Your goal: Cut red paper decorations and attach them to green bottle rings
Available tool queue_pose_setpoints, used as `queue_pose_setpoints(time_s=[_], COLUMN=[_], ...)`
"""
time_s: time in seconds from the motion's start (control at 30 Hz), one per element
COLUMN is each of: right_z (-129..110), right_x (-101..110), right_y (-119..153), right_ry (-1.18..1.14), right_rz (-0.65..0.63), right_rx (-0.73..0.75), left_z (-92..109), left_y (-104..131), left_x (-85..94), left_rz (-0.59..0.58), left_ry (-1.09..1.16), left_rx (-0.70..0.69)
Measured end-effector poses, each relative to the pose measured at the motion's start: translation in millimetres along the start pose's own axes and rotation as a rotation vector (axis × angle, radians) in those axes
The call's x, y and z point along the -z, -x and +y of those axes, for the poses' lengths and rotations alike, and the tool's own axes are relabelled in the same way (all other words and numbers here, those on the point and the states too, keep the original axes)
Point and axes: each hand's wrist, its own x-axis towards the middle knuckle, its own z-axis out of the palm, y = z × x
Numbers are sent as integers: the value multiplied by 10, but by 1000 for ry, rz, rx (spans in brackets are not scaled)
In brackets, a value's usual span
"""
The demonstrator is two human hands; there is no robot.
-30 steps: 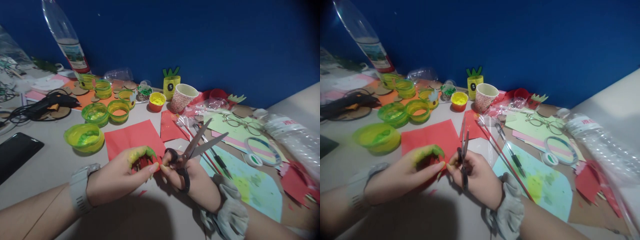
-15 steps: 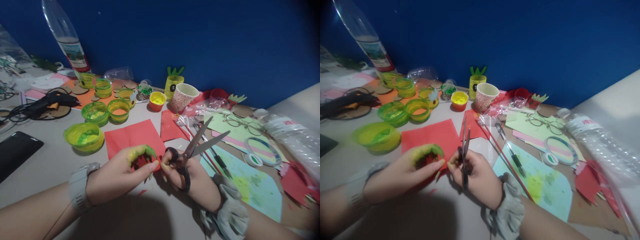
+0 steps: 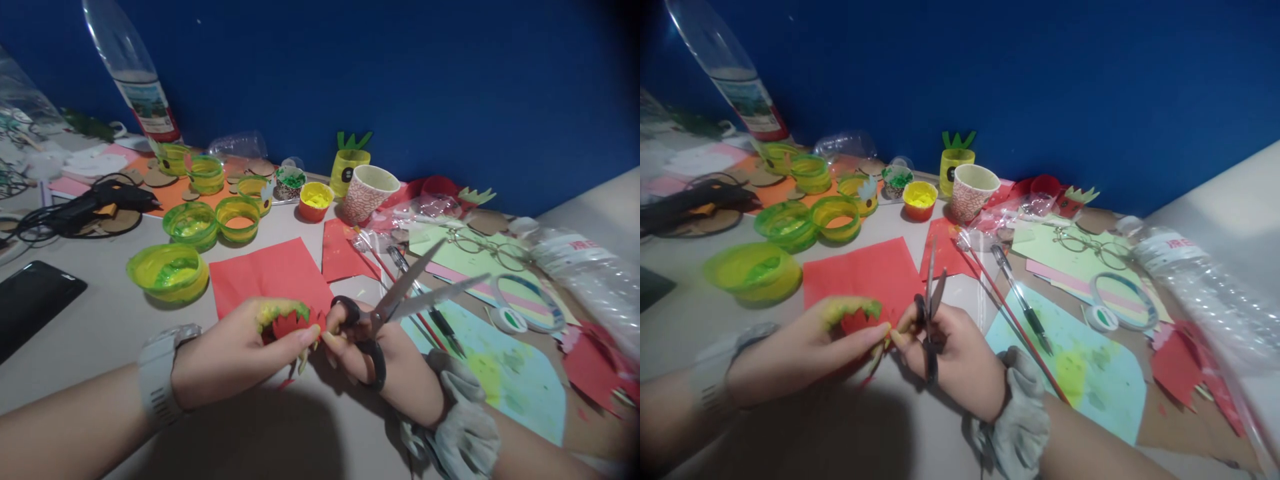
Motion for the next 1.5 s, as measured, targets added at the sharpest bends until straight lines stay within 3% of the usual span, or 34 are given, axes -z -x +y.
queue_pose_setpoints(time_s=[0.17, 0.4, 0.7, 1.5], right_z=[-22, -125, -129, -90], right_x=[7, 68, 71, 72], right_y=[37, -5, -12, -24], right_ry=[-171, 9, 109, 115], right_rz=[-144, -381, -429, -399], right_rx=[-102, -172, -183, -202], left_z=[-6, -34, 33, 10], left_y=[24, 89, 62, 59], left_x=[-6, -18, -18, -30], left_rz=[65, 250, 225, 248], left_ry=[117, 240, 188, 107], left_rx=[-70, -69, -174, -147])
